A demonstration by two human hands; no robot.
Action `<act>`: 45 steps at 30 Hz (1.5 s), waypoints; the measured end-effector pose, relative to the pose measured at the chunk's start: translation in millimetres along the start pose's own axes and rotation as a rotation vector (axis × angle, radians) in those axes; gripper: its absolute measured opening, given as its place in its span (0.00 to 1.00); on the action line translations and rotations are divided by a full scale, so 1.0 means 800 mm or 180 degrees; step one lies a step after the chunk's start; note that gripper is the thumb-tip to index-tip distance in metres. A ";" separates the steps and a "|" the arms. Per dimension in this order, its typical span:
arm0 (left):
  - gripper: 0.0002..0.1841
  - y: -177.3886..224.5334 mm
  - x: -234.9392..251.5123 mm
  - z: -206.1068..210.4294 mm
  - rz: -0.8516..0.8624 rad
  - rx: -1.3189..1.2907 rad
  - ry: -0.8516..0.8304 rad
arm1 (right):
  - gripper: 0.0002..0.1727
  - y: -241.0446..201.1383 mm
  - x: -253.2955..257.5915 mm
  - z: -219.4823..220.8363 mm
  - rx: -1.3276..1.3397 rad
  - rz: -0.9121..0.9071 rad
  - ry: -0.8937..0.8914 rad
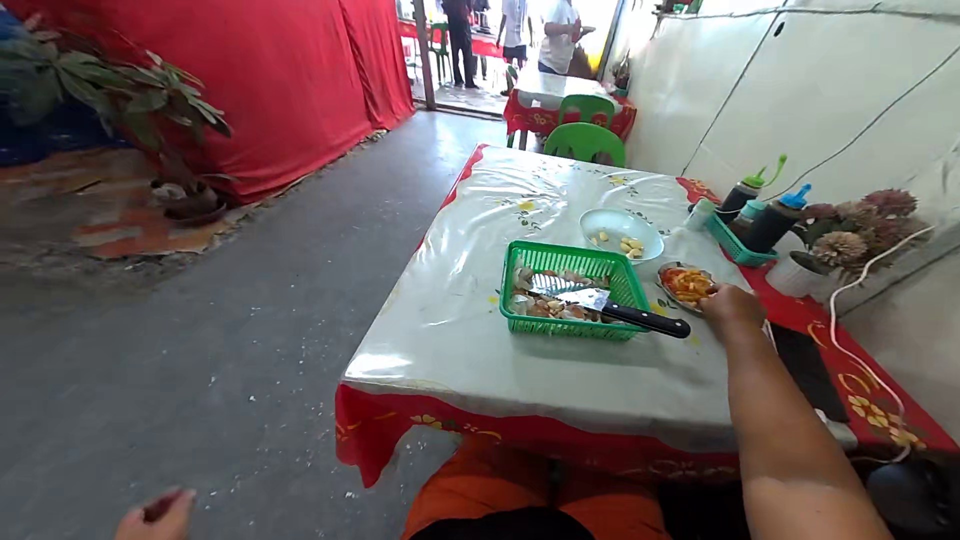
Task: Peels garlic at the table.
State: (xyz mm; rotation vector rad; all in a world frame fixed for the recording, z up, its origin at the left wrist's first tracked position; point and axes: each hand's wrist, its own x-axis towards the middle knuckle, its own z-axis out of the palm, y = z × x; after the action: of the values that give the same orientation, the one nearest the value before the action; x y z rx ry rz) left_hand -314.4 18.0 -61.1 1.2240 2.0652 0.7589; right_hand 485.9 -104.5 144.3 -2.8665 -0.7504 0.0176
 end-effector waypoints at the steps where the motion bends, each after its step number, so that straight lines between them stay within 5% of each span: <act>1: 0.30 0.045 0.009 -0.006 0.0377 -0.0179 0.0091 | 0.22 -0.001 0.001 0.000 -0.0018 0.0019 0.0013; 7: 0.25 0.369 -0.057 0.038 0.2648 -0.1087 -0.0308 | 0.15 0.008 -0.001 0.009 0.0131 -0.0028 0.0299; 11: 0.26 0.494 -0.135 0.123 0.3809 -0.1037 -0.1094 | 0.13 0.016 0.003 0.015 0.0423 -0.0072 0.0426; 13: 0.24 0.523 -0.155 0.171 0.3930 -0.1054 -0.1382 | 0.14 0.022 0.007 0.011 0.0568 -0.0020 0.0443; 17: 0.21 0.527 -0.152 0.227 0.3451 -0.1404 -0.1595 | 0.15 0.021 0.017 -0.008 0.0831 -0.0059 0.0187; 23: 0.18 0.508 -0.144 0.234 0.3630 -0.1774 -0.1594 | 0.14 0.009 0.049 -0.026 0.0870 -0.0406 -0.0206; 29: 0.12 0.499 -0.158 0.241 0.3207 -0.2326 -0.2338 | 0.14 -0.018 0.077 -0.023 0.1014 -0.0690 -0.0331; 35: 0.13 0.494 -0.142 0.244 0.2676 -0.2740 -0.2498 | 0.21 -0.049 0.130 -0.040 0.0144 -0.1089 -0.1502; 39: 0.11 0.494 -0.130 0.251 0.2819 -0.2724 -0.2285 | 0.12 -0.021 0.127 -0.059 0.0223 -0.1235 -0.0828; 45: 0.11 0.497 -0.126 0.254 0.2628 -0.2452 -0.1867 | 0.13 0.007 0.104 -0.039 0.0120 -0.0574 -0.0524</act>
State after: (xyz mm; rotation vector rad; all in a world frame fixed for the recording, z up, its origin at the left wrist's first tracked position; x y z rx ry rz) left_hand 93.2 122.8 120.1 1.5399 0.6300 1.2080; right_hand 563.1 -74.3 177.2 -2.7751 -1.0256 0.2434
